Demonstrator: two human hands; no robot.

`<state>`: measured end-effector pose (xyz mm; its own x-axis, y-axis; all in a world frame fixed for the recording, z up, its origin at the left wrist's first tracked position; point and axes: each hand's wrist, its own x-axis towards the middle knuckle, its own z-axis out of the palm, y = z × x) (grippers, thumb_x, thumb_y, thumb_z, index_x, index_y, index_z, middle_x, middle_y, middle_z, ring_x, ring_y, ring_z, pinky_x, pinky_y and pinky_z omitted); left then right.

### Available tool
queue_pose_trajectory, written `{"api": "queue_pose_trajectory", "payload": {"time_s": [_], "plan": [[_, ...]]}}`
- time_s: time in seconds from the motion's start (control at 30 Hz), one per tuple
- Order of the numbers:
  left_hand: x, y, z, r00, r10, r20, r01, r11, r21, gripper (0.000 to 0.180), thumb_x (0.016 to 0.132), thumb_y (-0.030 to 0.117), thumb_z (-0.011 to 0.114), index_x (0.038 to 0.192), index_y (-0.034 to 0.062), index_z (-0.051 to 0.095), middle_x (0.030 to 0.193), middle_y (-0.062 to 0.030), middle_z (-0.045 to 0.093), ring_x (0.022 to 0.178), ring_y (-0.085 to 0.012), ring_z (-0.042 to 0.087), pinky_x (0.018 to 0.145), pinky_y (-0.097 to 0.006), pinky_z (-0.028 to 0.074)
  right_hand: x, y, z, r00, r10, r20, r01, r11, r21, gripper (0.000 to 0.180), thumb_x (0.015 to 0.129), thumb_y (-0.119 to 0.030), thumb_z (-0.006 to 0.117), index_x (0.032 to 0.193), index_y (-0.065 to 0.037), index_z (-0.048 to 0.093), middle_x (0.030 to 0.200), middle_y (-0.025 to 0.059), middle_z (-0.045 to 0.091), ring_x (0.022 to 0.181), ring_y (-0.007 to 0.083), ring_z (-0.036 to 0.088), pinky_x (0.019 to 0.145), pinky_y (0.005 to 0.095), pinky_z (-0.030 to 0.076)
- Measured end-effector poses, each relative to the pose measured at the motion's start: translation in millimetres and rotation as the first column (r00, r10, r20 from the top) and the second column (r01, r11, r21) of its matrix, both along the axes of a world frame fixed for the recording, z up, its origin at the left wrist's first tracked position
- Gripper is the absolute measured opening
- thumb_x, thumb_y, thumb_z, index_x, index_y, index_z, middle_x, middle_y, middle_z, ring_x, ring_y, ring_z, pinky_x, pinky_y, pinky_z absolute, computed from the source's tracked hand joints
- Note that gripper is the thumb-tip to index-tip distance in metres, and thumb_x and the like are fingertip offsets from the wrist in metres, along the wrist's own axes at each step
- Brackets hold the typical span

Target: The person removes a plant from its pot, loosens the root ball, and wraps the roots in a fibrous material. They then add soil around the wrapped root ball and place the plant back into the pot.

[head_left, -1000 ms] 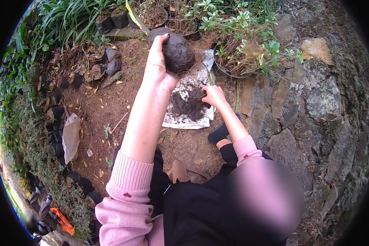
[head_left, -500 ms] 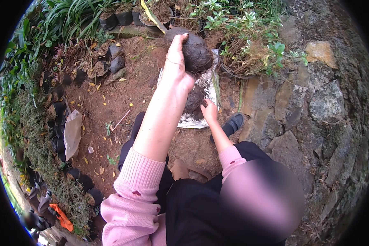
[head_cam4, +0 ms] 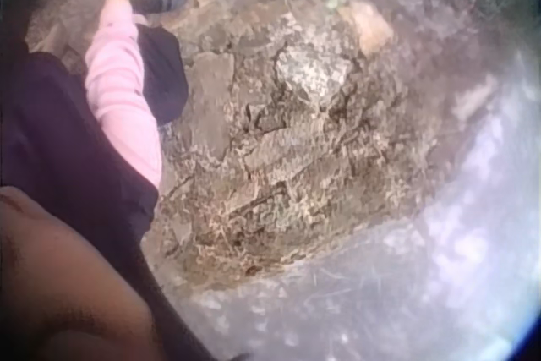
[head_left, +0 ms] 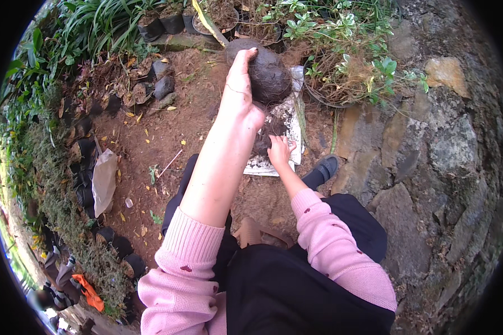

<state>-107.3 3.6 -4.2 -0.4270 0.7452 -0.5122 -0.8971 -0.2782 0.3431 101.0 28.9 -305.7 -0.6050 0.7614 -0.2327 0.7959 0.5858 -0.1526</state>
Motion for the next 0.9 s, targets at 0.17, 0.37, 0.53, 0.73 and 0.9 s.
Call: {"api": "queue_pose_trajectory", "payload": {"time_s": [0.17, 0.37, 0.53, 0.73, 0.9], "plan": [[-4, -9, 14, 0.998, 0.049, 0.027, -0.048, 0.998, -0.043, 0.045, 0.08, 0.034, 0.063, 0.114, 0.0071, 0.051, 0.109, -0.0123, 0.057, 0.099, -0.0285, 0.055, 0.093, -0.046, 0.043, 40, -24, -15, 0.989, -0.019, -0.147, 0.038, 0.991, 0.127, 0.037, 0.065, -0.016, 0.075, 0.1, -0.017, 0.065, 0.093, -0.0024, 0.059, 0.101, 0.0167, 0.05, 0.09, 0.0496, 0.027], [-8, -16, 14, 0.999, 0.044, -0.013, -0.045, 0.998, -0.035, 0.045, 0.079, 0.034, 0.063, 0.113, 0.0079, 0.052, 0.11, -0.0121, 0.057, 0.101, -0.029, 0.055, 0.093, -0.047, 0.042, 41, 8, 22, 0.971, -0.058, -0.231, 0.079, 0.994, 0.08, 0.024, 0.069, -0.023, 0.075, 0.092, -0.016, 0.07, 0.086, 0.0006, 0.068, 0.092, 0.0189, 0.057, 0.086, 0.0432, 0.026], [-15, -19, 18, 0.997, 0.064, 0.039, -0.064, 0.998, -0.023, 0.042, 0.08, 0.034, 0.063, 0.112, 0.0077, 0.052, 0.11, -0.0114, 0.057, 0.102, -0.0294, 0.055, 0.093, -0.047, 0.043, 44, 38, 67, 0.897, -0.262, -0.357, 0.18, 0.952, -0.246, 0.027, 0.07, -0.023, 0.076, 0.094, -0.011, 0.072, 0.083, 0.0018, 0.07, 0.076, 0.0136, 0.062, 0.079, 0.0327, 0.038], [-13, -16, 15, 0.995, 0.084, 0.05, -0.084, 0.996, 0.0, 0.043, 0.08, 0.034, 0.063, 0.112, 0.0079, 0.053, 0.11, -0.0121, 0.057, 0.101, -0.0298, 0.055, 0.092, -0.047, 0.044, 34, 24, 96, 0.832, -0.371, -0.412, 0.305, 0.927, -0.219, 0.025, 0.072, -0.016, 0.076, 0.093, -0.003, 0.07, 0.073, 0.0023, 0.067, 0.065, 0.006, 0.058, 0.063, 0.0217, 0.045], [-10, -13, 12, 0.998, 0.048, 0.047, -0.049, 0.999, 0.006, 0.045, 0.079, 0.036, 0.063, 0.113, 0.0084, 0.053, 0.11, -0.0125, 0.058, 0.102, -0.0298, 0.055, 0.092, -0.048, 0.043, 30, 25, 119, 0.698, -0.402, -0.592, 0.282, 0.915, -0.288, 0.019, 0.074, -0.01, 0.074, 0.09, -0.002, 0.07, 0.077, 0.003, 0.067, 0.064, 0.0074, 0.057, 0.063, 0.0234, 0.045]]}}
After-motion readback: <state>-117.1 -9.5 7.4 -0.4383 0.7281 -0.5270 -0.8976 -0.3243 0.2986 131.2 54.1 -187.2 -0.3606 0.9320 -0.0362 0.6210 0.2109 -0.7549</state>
